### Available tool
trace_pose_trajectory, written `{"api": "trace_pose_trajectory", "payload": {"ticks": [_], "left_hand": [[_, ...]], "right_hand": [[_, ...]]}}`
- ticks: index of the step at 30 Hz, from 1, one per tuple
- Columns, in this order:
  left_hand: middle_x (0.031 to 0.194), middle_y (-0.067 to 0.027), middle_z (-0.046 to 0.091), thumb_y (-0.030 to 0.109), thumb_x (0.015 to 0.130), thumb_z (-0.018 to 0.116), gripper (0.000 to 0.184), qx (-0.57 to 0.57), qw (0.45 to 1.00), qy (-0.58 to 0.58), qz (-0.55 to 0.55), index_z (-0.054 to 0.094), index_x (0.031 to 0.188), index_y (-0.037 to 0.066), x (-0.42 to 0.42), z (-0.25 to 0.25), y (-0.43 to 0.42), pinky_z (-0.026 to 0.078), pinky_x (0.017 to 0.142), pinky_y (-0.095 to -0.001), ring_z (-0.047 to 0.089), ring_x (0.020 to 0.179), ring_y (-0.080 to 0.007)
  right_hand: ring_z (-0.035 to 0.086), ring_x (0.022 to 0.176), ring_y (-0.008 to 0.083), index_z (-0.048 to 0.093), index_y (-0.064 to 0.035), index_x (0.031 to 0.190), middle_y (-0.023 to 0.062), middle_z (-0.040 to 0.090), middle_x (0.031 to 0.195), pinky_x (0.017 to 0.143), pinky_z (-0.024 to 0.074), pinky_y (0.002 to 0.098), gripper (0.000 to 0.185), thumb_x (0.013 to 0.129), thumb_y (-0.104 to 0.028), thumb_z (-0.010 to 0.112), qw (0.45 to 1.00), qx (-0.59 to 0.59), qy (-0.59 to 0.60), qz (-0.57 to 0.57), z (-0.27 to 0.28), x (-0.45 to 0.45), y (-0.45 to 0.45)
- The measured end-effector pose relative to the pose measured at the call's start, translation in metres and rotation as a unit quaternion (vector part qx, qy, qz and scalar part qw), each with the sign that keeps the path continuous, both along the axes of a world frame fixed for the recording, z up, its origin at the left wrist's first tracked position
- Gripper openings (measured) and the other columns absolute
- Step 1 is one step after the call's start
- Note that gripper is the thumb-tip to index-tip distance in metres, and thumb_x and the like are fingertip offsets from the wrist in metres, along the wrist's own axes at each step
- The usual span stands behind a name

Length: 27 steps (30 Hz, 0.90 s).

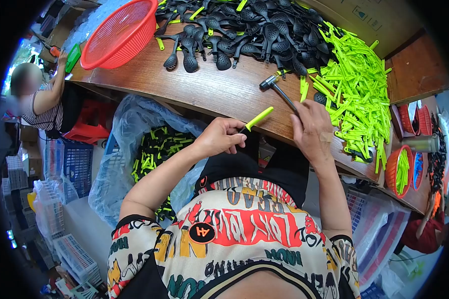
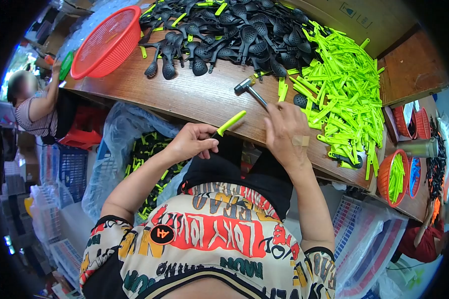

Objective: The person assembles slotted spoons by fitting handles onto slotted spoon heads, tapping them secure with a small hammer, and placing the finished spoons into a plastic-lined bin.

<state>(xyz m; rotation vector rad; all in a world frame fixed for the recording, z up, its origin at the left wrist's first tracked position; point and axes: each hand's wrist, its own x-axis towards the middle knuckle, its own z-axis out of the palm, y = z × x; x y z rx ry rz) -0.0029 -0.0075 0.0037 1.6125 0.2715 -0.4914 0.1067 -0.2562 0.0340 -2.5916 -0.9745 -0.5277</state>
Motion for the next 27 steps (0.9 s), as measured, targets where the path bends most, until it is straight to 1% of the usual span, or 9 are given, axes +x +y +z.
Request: {"api": "trace_pose_trajectory", "payload": {"ticks": [3,5,10,14,16,18,22,24,27], "left_hand": [[0.078,-0.0074,0.072,0.01,0.089,0.066,0.027,0.065,0.995,-0.078,-0.014,0.067,0.116,0.003,0.0,0.001,-0.008,0.052,0.057,-0.0273,0.065,0.061,-0.0117],[0.077,-0.0089,0.072,0.009,0.087,0.067,0.027,0.107,0.982,-0.155,-0.033,0.069,0.113,0.004,0.003,0.003,-0.013,0.053,0.059,-0.0298,0.066,0.061,-0.0145],[0.08,-0.0178,0.069,0.012,0.08,0.07,0.024,0.222,0.931,-0.282,-0.067,0.073,0.103,0.009,0.006,0.015,-0.015,0.052,0.068,-0.0422,0.067,0.073,-0.0361],[0.08,-0.0181,0.068,0.013,0.079,0.07,0.021,0.255,0.915,-0.3,-0.089,0.073,0.1,0.009,0.004,0.015,-0.014,0.052,0.068,-0.0443,0.066,0.075,-0.0377],[0.082,-0.0143,0.071,0.003,0.078,0.069,0.024,0.306,0.889,-0.313,-0.137,0.072,0.102,0.005,0.002,0.019,-0.013,0.054,0.066,-0.0347,0.071,0.074,-0.0285],[0.083,-0.0139,0.071,0.005,0.077,0.07,0.026,0.323,0.875,-0.321,-0.165,0.071,0.103,0.006,0.001,0.023,-0.009,0.054,0.068,-0.0369,0.069,0.077,-0.0316],[0.084,-0.0171,0.07,0.011,0.079,0.069,0.03,0.303,0.879,-0.324,-0.173,0.07,0.108,0.009,-0.008,0.028,0.01,0.053,0.073,-0.0443,0.067,0.08,-0.0371],[0.087,-0.017,0.07,0.011,0.077,0.07,0.031,0.331,0.879,-0.297,-0.172,0.071,0.109,0.01,-0.018,0.032,0.032,0.054,0.074,-0.0442,0.068,0.081,-0.037],[0.091,-0.0163,0.071,0.017,0.073,0.076,0.039,0.472,0.824,-0.109,-0.293,0.071,0.112,0.012,-0.033,0.042,0.074,0.053,0.075,-0.0442,0.068,0.084,-0.035]], "right_hand": [[0.057,0.106,0.0332,0.066,-0.0071,0.111,0.0107,0.063,0.107,0.091,0.044,0.0431,0.034,0.078,-0.011,0.072,0.978,0.072,0.065,0.185,0.019,-0.009,0.015],[0.058,0.106,0.0313,0.066,-0.0071,0.109,0.0095,0.063,0.107,0.09,0.044,0.0419,0.032,0.078,-0.01,0.072,0.964,0.041,0.067,0.255,0.014,-0.009,0.021],[0.059,0.089,0.0297,0.066,-0.0058,0.102,0.008,0.064,0.092,0.077,0.0455,0.0413,0.028,0.074,-0.003,0.069,0.948,0.02,0.114,0.298,0.003,-0.009,0.024],[0.057,0.083,0.0309,0.064,-0.0047,0.096,0.0087,0.061,0.085,0.07,0.0458,0.041,0.026,0.071,-0.001,0.068,0.935,0.016,0.123,0.332,0.005,-0.012,0.024],[0.057,0.082,0.0309,0.063,-0.0043,0.094,0.0086,0.06,0.083,0.07,0.046,0.0414,0.023,0.071,-0.001,0.068,0.929,0.012,0.135,0.345,0.002,-0.015,0.023],[0.057,0.082,0.0307,0.064,-0.0048,0.094,0.0089,0.06,0.083,0.07,0.0461,0.0416,0.023,0.072,-0.002,0.068,0.925,0.021,0.139,0.352,-0.002,-0.02,0.023],[0.06,0.085,0.0288,0.067,-0.0062,0.094,0.0087,0.063,0.086,0.073,0.0464,0.0402,0.015,0.08,-0.01,0.069,0.929,0.115,0.171,0.306,-0.005,-0.025,0.025],[0.063,0.082,0.031,0.069,-0.0049,0.093,0.0115,0.067,0.086,0.073,0.0486,0.0401,0.012,0.083,-0.012,0.069,0.964,0.135,0.141,0.183,-0.004,-0.012,0.016],[0.063,0.083,0.0301,0.069,-0.0059,0.092,0.011,0.065,0.085,0.073,0.0483,0.0419,0.011,0.082,-0.011,0.07,0.989,0.103,0.071,0.08,-0.006,0.019,-0.001]]}}
